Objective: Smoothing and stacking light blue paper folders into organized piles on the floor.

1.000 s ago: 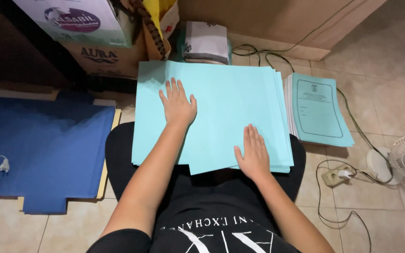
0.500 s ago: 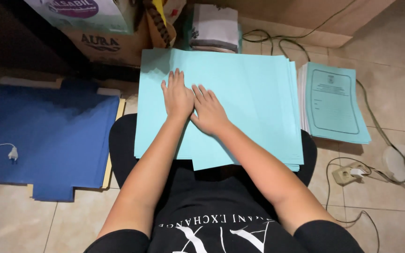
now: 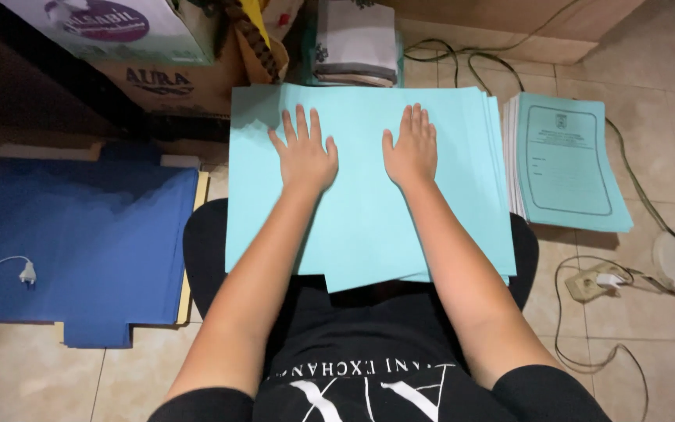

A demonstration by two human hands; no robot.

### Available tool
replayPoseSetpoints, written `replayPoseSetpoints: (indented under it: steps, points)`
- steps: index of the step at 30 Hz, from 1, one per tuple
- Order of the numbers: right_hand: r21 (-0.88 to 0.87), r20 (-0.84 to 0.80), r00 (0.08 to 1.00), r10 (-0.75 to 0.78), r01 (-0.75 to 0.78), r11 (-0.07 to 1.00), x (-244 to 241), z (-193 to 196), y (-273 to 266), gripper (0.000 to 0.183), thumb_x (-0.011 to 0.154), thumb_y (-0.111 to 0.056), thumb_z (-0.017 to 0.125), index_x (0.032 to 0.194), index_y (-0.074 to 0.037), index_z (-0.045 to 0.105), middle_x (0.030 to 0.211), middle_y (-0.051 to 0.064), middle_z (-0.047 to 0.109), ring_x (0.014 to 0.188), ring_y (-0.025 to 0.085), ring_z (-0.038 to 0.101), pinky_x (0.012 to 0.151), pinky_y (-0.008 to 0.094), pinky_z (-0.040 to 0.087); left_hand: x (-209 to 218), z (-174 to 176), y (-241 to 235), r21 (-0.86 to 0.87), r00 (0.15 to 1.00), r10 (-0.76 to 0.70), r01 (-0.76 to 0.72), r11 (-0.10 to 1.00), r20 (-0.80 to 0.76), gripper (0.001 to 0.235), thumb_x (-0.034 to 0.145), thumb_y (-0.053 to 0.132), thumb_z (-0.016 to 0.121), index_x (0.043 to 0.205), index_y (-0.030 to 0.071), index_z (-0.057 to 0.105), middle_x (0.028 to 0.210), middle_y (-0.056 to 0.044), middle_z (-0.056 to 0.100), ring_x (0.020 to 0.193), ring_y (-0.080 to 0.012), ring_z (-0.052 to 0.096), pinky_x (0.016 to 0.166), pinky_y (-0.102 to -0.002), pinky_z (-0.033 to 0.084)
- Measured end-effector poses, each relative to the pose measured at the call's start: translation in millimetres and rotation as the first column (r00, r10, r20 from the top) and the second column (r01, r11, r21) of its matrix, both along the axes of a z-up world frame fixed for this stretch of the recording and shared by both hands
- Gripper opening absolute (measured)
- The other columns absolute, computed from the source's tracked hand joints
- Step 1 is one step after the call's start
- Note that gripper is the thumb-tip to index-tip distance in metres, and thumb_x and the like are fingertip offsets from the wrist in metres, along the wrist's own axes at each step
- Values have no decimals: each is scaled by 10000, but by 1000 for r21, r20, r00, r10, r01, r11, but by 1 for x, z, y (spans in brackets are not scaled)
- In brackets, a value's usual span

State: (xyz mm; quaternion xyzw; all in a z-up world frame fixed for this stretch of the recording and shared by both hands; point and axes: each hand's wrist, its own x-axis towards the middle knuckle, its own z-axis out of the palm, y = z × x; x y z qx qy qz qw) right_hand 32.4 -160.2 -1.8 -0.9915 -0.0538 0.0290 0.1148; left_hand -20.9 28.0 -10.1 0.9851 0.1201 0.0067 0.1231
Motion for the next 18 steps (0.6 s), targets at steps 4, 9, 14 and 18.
replayPoseSetpoints:
  steps: [4,9,14,18]
  points:
    - [11,-12,998,59,-59,998,-52,14,-17,671,1082,-393,399,1596,22,283,1681,210,219,1571,319,179,1280,442,108,29,-6,7,16,1000,-25,25,1000,-18,698,1049,490,268,1642,123,267,1720,-132,179,1588,-358,90,1234,-661,72]
    - [16,-80,991,112,-111,994,-108,33,-41,673,1079,-390,363,1605,12,241,1693,193,187,1577,295,152,1287,419,84,0,-15,-6,109,995,-97,98,989,-17,731,1054,496,261,1614,26,291,1706,-197,199,1590,-369,48,1242,-645,-23]
    - [22,-74,992,99,-98,995,-106,24,-46,679,1079,-406,358,1606,6,244,1696,185,182,1580,284,143,1290,414,75,-110,10,-46,87,910,-412,414,906,-36,760,1007,525,356,1607,60,318,1684,-195,263,1573,-372,184,1230,-644,122]
    - [12,-55,992,114,-114,993,-106,18,-48,679,1078,-415,354,1601,7,260,1692,187,201,1578,283,157,1288,417,81,-179,14,-52,17,742,-667,670,743,-67,1084,823,692,622,1626,86,219,1698,-182,190,1566,-380,148,1227,-659,111]
